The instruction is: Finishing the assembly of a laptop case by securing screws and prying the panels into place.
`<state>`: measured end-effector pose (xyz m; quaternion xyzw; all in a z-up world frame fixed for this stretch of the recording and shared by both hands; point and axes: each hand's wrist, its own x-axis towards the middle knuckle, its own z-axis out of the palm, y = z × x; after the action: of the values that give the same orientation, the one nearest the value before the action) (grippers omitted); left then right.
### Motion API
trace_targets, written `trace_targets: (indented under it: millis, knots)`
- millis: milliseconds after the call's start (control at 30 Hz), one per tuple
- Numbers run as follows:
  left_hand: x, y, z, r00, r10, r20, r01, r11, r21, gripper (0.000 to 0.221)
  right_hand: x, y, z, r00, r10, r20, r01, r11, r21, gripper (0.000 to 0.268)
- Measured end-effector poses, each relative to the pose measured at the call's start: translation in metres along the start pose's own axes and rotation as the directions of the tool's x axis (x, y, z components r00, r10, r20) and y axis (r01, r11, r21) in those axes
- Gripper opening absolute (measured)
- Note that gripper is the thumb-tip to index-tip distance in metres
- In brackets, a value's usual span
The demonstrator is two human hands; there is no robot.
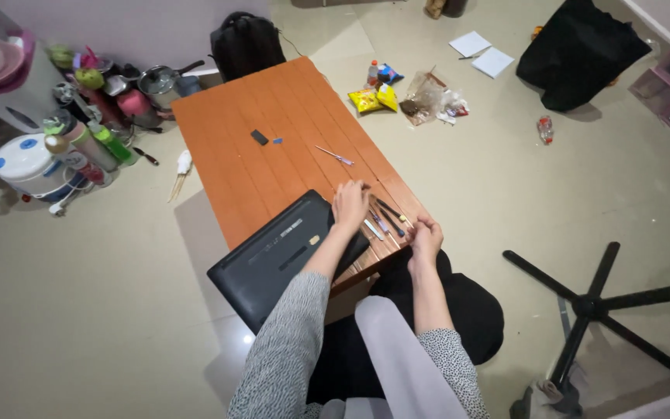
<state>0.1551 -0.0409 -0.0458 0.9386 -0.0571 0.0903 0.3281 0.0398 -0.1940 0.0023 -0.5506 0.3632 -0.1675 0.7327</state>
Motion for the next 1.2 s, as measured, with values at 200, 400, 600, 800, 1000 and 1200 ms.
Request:
trace_targets:
  millis: [200,400,600,800,1000,1200]
  knots:
    - [0.041,0.008,0.027,0.987,-0.097,0.125,0.093,0.995,0.035,0.012,0.01,0.003,0.0,0.998,0.063,0.001,-0.063,0.997,0.048,0.028]
    - [0.043,0.034,0.008,0.993,-0.096,0.067,0.086,0.987,0.137,0.024,0.019,0.009,-0.005,0.996,0.073,0.04,-0.075,0.996,0.044,0.021]
    - [0.057,0.029,0.022,0.974,-0.197,0.108,0.181,0.973,0.143,0.034,0.012,-0.001,-0.003,0.991,0.12,0.053,-0.124,0.99,0.071,0.026]
    - [0.063,0.04,0.012,0.955,-0.258,0.146,0.237,0.96,0.146,0.02,0.0,-0.014,-0.002,0.988,0.141,0.069,-0.145,0.988,0.054,0.023]
    - [0.064,0.031,0.018,0.978,-0.168,0.121,0.146,0.974,0.175,0.02,-0.008,-0.023,-0.003,0.986,0.141,0.09,-0.147,0.988,0.055,0.022]
    - [0.061,0.025,0.023,0.987,-0.12,0.108,0.103,0.983,0.15,0.024,0.0,-0.019,-0.003,0.979,0.159,0.128,-0.17,0.982,0.085,0.023]
